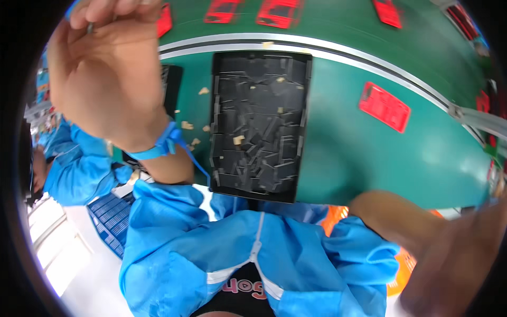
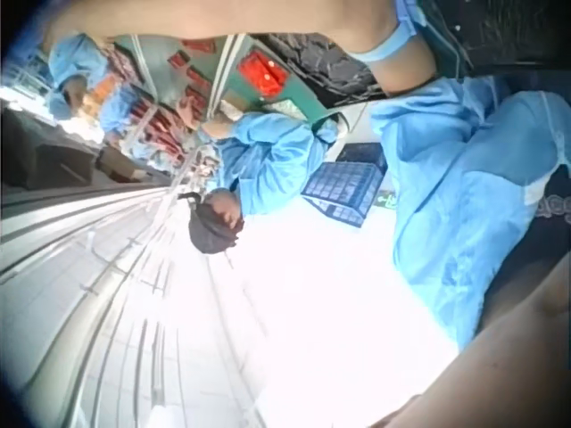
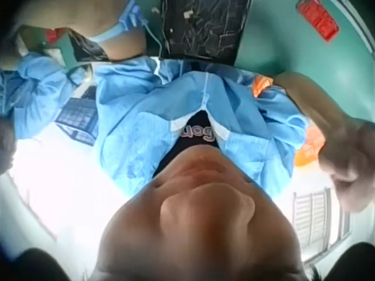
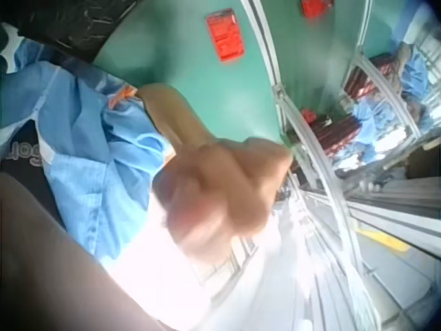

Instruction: Assembling small components into red plastic device housings on a factory conveyor belt.

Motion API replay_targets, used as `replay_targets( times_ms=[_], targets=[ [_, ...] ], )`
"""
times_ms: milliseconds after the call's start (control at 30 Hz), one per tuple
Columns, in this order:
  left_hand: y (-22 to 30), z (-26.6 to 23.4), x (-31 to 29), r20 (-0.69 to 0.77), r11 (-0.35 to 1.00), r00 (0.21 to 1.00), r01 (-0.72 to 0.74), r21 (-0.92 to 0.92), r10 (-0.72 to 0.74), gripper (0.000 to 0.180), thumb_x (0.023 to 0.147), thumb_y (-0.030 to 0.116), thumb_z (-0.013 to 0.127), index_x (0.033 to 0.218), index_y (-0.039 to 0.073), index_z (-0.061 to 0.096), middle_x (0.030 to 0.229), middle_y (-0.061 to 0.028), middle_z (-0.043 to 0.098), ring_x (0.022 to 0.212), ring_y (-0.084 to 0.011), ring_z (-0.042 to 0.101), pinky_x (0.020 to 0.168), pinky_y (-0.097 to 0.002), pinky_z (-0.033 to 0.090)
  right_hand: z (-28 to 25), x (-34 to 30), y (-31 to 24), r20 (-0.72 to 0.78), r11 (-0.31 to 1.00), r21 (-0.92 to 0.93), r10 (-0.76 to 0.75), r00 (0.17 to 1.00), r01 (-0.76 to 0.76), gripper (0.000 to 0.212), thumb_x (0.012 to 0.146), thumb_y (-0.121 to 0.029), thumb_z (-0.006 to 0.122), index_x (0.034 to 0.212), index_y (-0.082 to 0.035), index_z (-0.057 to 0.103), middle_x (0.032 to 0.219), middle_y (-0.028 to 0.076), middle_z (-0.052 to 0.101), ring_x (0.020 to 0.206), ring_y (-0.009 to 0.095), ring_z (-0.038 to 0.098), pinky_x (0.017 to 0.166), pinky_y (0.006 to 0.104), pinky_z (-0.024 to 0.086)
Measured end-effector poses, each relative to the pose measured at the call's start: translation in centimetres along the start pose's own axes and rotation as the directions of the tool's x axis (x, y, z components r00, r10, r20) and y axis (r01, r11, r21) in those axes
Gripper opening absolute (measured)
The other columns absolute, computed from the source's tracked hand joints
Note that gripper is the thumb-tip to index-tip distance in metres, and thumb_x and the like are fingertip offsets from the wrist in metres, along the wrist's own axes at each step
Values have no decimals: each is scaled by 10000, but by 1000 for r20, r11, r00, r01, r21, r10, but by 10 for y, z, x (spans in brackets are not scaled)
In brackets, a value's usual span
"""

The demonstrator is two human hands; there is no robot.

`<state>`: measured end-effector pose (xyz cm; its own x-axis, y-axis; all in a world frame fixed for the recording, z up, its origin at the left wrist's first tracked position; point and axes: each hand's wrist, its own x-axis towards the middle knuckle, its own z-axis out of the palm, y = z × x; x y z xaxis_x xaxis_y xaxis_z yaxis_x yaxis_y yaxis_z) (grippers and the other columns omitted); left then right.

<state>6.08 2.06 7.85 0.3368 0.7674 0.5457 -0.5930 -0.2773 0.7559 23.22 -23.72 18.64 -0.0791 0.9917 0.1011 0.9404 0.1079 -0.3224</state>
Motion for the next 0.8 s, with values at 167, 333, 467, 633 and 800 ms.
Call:
replay_targets(
  times_ms=[167, 333, 467, 633, 800],
  targets=[
    [6, -69, 23, 350, 997, 934, 64, 37, -73, 399, 1037, 239, 454, 1241, -90, 555, 1141, -254, 653, 1031, -351, 647, 945, -446, 512, 69, 26, 88, -255, 912, 53, 406, 878, -406, 390, 870, -122, 765, 1253, -80, 705, 963, 109, 720, 873, 173, 661, 794, 297, 502],
    [1, 9, 6, 209, 858, 956, 71, 508, -203, 343, 1052, 215, 509, 892, -49, 661, 831, -124, 703, 737, -136, 661, 710, -271, 536, 148, -7, 148, -108, 820, -128, 547, 830, -558, 597, 794, -127, 813, 1349, -52, 607, 1323, 153, 632, 1174, 347, 623, 971, 461, 506],
    [4, 1, 7, 285, 811, 884, 159, 564, -371, 200, 1010, 141, 623, 975, -50, 672, 818, -69, 689, 746, -90, 621, 699, -246, 495, 164, -18, 141, -125, 795, -205, 557, 821, -571, 607, 779, -116, 812, 1340, -26, 599, 1346, 166, 603, 1195, 354, 609, 990, 465, 501],
    [10, 8, 11, 379, 782, 769, 240, 575, -515, 230, 1011, 168, 662, 997, -61, 657, 782, -49, 656, 711, -61, 573, 626, -244, 473, 161, 3, 126, -228, 819, 24, 563, 794, -573, 618, 713, -113, 805, 1295, -16, 620, 1237, 172, 633, 1110, 361, 640, 937, 430, 522],
    [-5, 16, 4, 428, 750, 618, 501, 432, -660, 486, 940, 343, 763, 1160, -66, 622, 853, -90, 702, 742, -94, 628, 652, -231, 509, 132, 69, 67, -509, 996, -65, 26, 860, -68, 638, 650, -117, 815, 1260, -28, 649, 1159, 143, 636, 1007, 348, 634, 874, 416, 528]
  ],
)
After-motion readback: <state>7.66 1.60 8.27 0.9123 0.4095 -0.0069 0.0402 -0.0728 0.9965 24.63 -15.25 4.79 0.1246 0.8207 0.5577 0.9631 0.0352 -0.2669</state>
